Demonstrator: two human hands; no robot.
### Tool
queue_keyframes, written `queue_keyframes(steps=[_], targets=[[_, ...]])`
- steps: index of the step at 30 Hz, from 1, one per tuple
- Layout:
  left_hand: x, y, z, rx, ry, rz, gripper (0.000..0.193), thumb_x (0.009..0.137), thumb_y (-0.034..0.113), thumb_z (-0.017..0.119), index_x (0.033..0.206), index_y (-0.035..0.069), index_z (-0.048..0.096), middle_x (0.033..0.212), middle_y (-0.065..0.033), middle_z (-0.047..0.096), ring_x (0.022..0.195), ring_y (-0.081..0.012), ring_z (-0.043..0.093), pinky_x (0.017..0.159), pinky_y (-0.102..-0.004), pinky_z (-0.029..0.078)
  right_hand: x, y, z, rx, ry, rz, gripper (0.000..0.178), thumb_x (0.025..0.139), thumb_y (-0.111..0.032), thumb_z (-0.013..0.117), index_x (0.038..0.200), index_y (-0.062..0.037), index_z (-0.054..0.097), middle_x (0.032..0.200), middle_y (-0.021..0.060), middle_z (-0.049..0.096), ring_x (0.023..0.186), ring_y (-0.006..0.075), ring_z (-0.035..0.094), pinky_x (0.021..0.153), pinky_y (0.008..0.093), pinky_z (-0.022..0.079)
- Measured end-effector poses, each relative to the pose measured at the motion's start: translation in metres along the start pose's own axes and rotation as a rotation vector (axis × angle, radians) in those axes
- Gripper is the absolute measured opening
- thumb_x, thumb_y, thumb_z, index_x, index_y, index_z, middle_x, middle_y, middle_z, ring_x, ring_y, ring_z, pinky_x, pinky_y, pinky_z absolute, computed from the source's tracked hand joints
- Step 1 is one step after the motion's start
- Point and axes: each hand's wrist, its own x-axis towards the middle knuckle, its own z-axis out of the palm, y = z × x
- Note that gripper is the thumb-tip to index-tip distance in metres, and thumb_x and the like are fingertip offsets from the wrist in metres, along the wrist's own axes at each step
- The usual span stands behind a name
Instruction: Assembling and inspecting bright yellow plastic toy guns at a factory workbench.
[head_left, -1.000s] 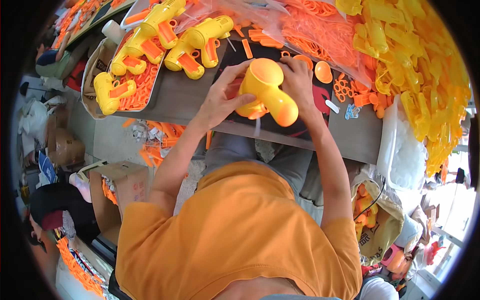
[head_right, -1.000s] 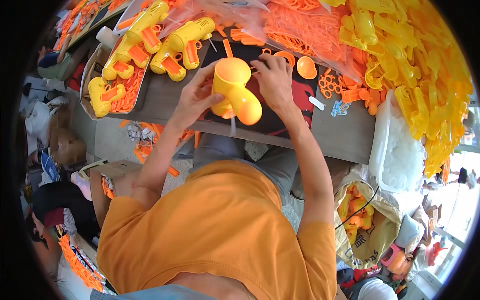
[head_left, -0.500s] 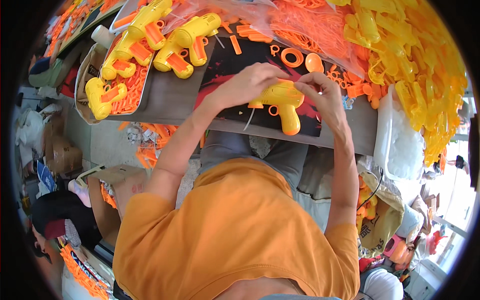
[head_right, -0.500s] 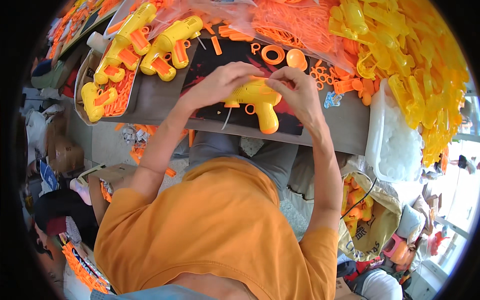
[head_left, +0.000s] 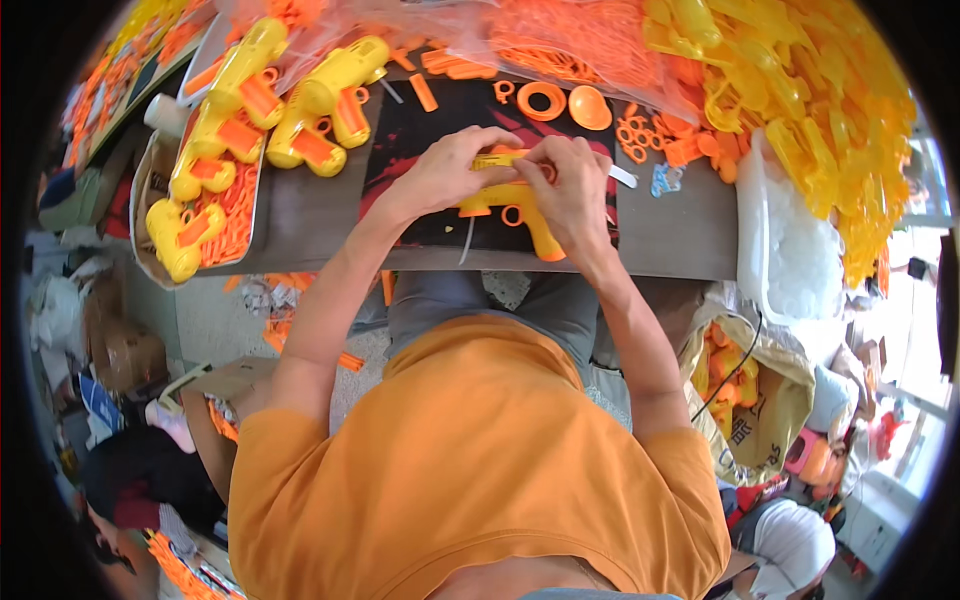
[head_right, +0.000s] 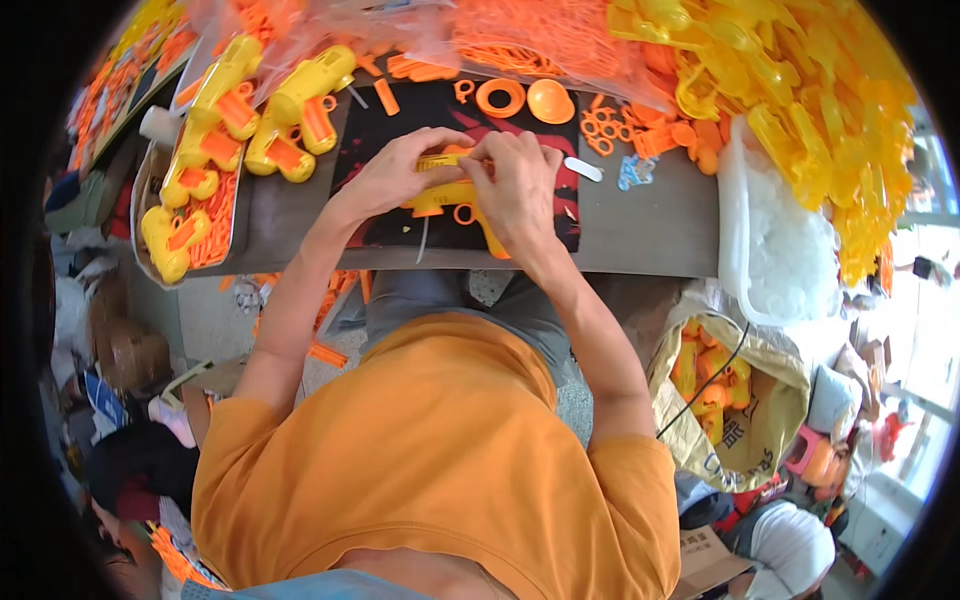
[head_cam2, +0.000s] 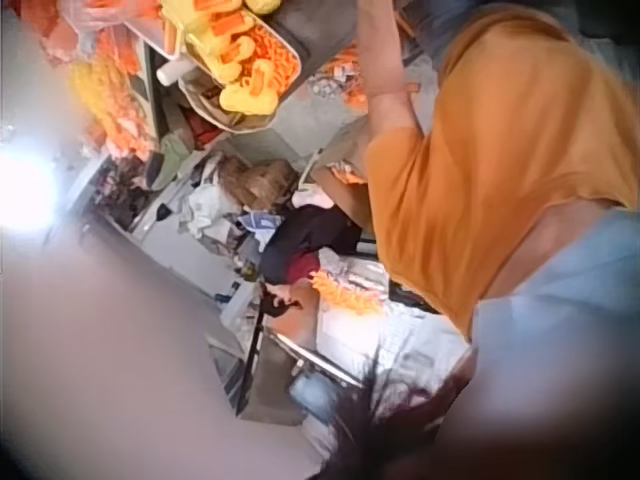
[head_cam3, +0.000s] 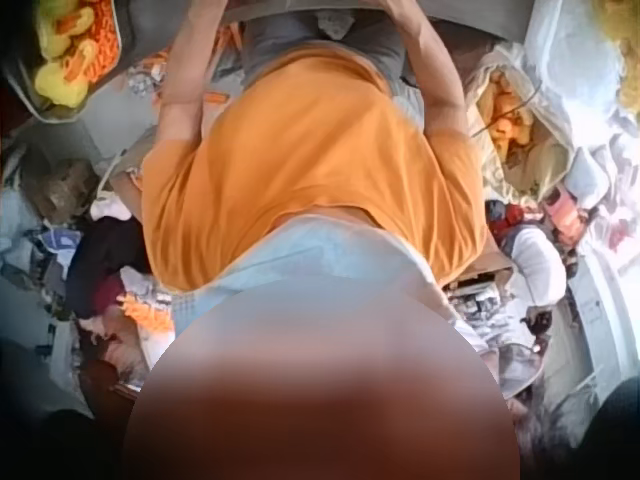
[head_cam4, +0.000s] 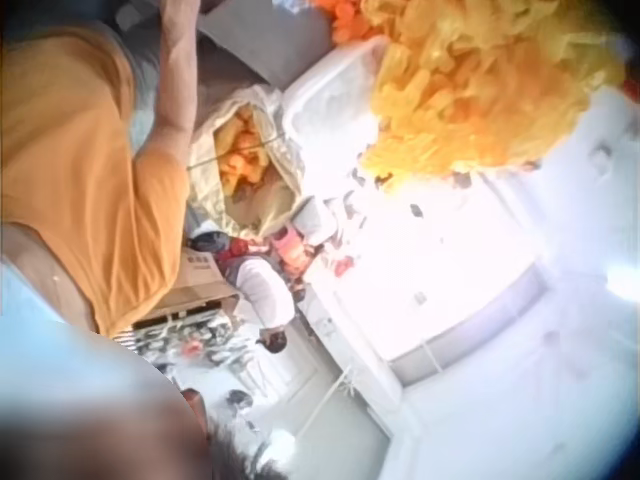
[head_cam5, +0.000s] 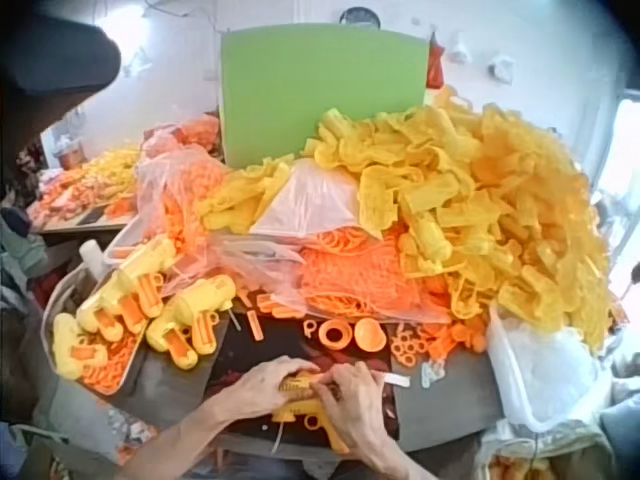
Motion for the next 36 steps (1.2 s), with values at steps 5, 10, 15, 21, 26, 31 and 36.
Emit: queue_keyframes(steps=[5,10,15,21,26,31,36], targets=[[-0.007,-0.007,0.000,-0.078,0.023,0.010,0.040,0.089,0.022,0.068,0.122,0.001,0.058,0.112,-0.0107,0.061,0.106,-0.0200,0.060,0.093,-0.0323,0.046,-0.014,0.042,-0.031,-0.037,0.280,0.041,0.016,0.078,-0.007,0.072,0.093,-0.0114,0.071,0.098,0.0087,0.058,0.093,0.0262,0.056,0.084,0.0389,0.043],[-0.006,-0.005,0.001,-0.079,0.027,0.021,0.038,0.089,0.020,0.066,0.121,0.000,0.058,0.113,-0.0102,0.060,0.105,-0.0191,0.058,0.095,-0.0306,0.044,-0.030,0.081,-0.072,-0.598,0.055,-0.010,0.020,0.076,-0.012,0.072,0.097,-0.0129,0.070,0.107,0.0015,0.059,0.104,0.0233,0.052,0.095,0.0426,0.033],[-0.008,-0.001,0.009,-0.094,0.099,0.063,0.041,0.088,0.019,0.068,0.123,0.001,0.058,0.112,-0.0094,0.059,0.104,-0.0191,0.058,0.095,-0.0313,0.045,-0.025,0.099,-0.066,-0.673,0.022,-0.192,0.014,0.079,-0.013,0.069,0.092,-0.0092,0.069,0.100,0.0035,0.063,0.105,0.0244,0.052,0.094,0.0439,0.033],[0.009,0.020,0.020,-0.039,0.310,0.238,0.047,0.085,0.020,0.072,0.127,0.004,0.057,0.108,-0.0090,0.062,0.101,-0.0180,0.061,0.092,-0.0327,0.048,-0.019,0.077,-0.081,0.436,-0.033,0.469,0.021,0.088,-0.020,0.067,0.097,-0.0019,0.071,0.083,0.0000,0.064,0.073,0.0056,0.052,0.065,0.0211,0.040],[0.039,0.053,0.043,-0.235,0.267,0.228,0.044,0.084,0.015,0.071,0.125,0.005,0.059,0.093,-0.0055,0.067,0.088,-0.0146,0.063,0.086,-0.0299,0.050,-0.018,0.052,-0.076,0.707,-0.131,0.484,0.024,0.091,-0.022,0.066,0.101,-0.0001,0.070,0.087,-0.0043,0.061,0.084,0.0037,0.052,0.080,0.0207,0.039],[0.038,0.059,0.042,-0.384,0.258,0.155,0.040,0.085,0.011,0.069,0.123,0.004,0.060,0.089,-0.0049,0.067,0.082,-0.0110,0.062,0.081,-0.0273,0.050,-0.024,0.041,-0.066,0.746,-0.109,0.531,0.023,0.092,-0.021,0.065,0.102,-0.0001,0.068,0.088,-0.0035,0.062,0.084,0.0033,0.052,0.078,0.0204,0.039],[0.032,0.057,0.038,-0.428,0.212,0.111,0.039,0.086,0.012,0.068,0.123,0.005,0.060,0.088,-0.0057,0.068,0.083,-0.0102,0.061,0.079,-0.0276,0.049,-0.028,0.042,-0.064,0.681,-0.158,0.467,0.020,0.090,-0.020,0.067,0.101,-0.0029,0.068,0.090,-0.0024,0.063,0.085,0.0053,0.053,0.075,0.0214,0.039]])
